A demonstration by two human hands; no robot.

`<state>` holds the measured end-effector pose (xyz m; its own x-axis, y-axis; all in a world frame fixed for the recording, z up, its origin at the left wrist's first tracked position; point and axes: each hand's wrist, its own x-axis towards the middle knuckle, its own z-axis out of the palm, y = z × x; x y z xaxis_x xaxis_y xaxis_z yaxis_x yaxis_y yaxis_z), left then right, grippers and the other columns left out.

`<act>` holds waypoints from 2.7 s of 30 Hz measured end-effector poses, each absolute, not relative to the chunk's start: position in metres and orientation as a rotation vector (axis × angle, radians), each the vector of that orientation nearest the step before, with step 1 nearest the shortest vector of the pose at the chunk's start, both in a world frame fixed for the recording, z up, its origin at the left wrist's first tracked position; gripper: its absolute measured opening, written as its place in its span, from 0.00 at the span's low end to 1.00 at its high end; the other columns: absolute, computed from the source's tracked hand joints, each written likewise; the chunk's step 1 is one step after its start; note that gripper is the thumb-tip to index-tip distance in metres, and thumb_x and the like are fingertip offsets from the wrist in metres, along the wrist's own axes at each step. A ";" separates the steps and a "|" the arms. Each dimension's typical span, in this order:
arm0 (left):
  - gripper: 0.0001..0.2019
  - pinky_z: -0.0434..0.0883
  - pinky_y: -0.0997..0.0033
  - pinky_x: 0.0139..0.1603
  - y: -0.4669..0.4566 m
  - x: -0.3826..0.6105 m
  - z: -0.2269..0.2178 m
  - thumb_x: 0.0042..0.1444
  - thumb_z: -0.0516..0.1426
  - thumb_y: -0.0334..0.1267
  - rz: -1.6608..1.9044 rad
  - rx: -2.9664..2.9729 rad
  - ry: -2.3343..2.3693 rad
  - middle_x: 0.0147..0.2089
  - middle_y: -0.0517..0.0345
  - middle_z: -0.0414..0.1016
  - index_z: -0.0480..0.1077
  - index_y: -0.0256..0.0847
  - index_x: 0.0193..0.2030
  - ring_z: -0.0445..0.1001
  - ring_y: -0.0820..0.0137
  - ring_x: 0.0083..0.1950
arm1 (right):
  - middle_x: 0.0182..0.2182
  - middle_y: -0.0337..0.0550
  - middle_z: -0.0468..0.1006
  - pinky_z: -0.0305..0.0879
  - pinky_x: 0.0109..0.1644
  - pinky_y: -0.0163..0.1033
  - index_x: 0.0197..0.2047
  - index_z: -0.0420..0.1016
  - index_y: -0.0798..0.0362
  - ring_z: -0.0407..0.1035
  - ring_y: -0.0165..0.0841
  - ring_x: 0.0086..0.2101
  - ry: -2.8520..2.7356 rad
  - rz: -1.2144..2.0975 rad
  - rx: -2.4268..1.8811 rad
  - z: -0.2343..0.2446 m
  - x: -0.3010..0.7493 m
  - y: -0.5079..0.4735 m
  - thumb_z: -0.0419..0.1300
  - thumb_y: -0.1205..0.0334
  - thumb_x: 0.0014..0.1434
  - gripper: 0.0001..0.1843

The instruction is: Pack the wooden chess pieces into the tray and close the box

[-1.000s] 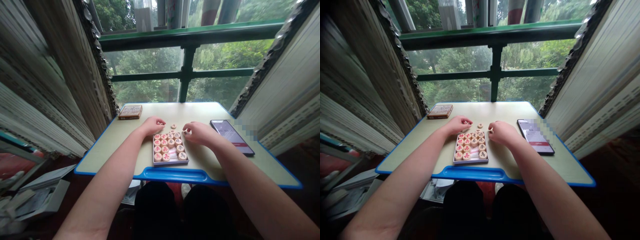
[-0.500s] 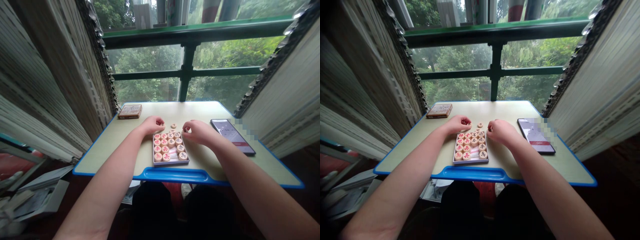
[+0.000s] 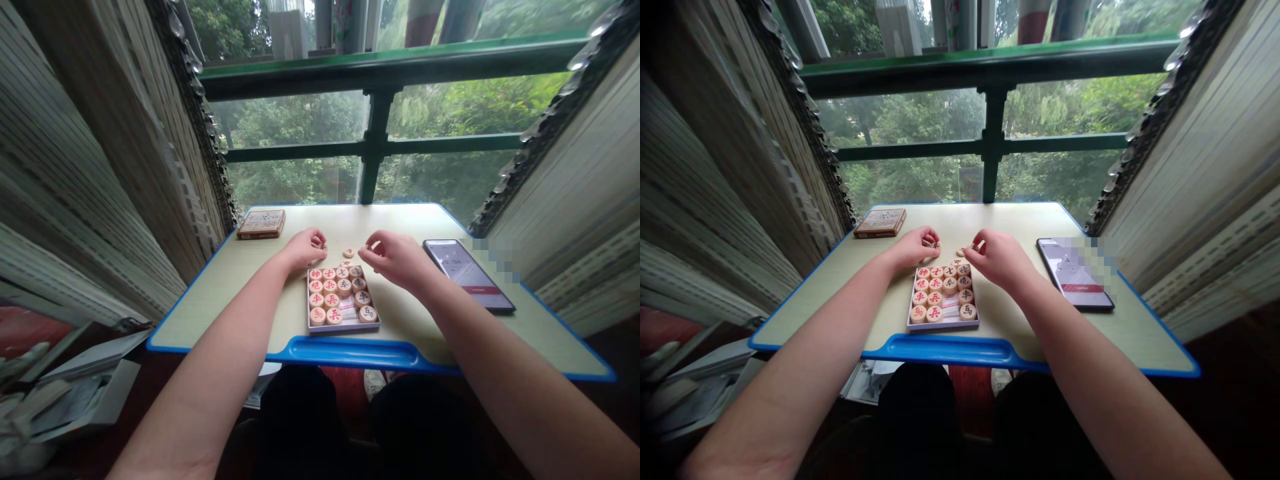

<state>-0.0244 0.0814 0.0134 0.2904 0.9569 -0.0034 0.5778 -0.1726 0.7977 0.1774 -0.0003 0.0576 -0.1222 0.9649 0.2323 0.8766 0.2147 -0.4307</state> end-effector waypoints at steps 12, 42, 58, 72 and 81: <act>0.14 0.69 0.73 0.37 0.081 -0.026 0.014 0.44 0.59 0.33 0.676 1.973 1.377 0.39 0.53 0.74 0.69 0.35 0.40 0.71 0.71 0.37 | 0.20 0.35 0.72 0.52 0.26 0.31 0.33 0.76 0.54 0.60 0.24 0.20 -2.487 0.620 -1.309 0.070 0.163 -0.031 0.61 0.57 0.51 0.09; 0.14 0.70 0.70 0.40 0.082 -0.023 0.013 0.43 0.60 0.38 0.618 2.067 1.454 0.37 0.55 0.74 0.71 0.37 0.39 0.71 0.70 0.36 | 0.31 0.40 0.76 0.51 0.29 0.33 0.32 0.80 0.49 0.62 0.27 0.26 -2.734 0.341 -1.273 0.060 0.158 -0.027 0.57 0.63 0.50 0.10; 0.14 0.69 0.72 0.38 0.083 -0.023 0.013 0.44 0.59 0.38 0.602 2.115 1.449 0.38 0.55 0.74 0.71 0.37 0.39 0.71 0.71 0.35 | 0.25 0.43 0.76 0.50 0.28 0.33 0.25 0.77 0.53 0.61 0.28 0.25 -2.790 0.311 -1.425 0.063 0.149 -0.030 0.57 0.63 0.51 0.09; 0.14 0.70 0.72 0.38 0.083 -0.023 0.013 0.45 0.58 0.39 0.566 2.186 1.441 0.39 0.54 0.75 0.71 0.38 0.40 0.71 0.71 0.35 | 0.26 0.42 0.75 0.51 0.30 0.33 0.28 0.75 0.53 0.60 0.27 0.25 -2.854 0.370 -1.282 0.065 0.153 -0.027 0.54 0.66 0.51 0.08; 0.13 0.70 0.72 0.39 0.083 -0.022 0.013 0.47 0.58 0.39 0.555 2.226 1.437 0.39 0.54 0.76 0.71 0.38 0.41 0.72 0.70 0.37 | 0.25 0.43 0.76 0.45 0.26 0.35 0.28 0.76 0.52 0.59 0.28 0.22 -2.877 0.182 -1.384 0.067 0.148 -0.032 0.55 0.61 0.51 0.09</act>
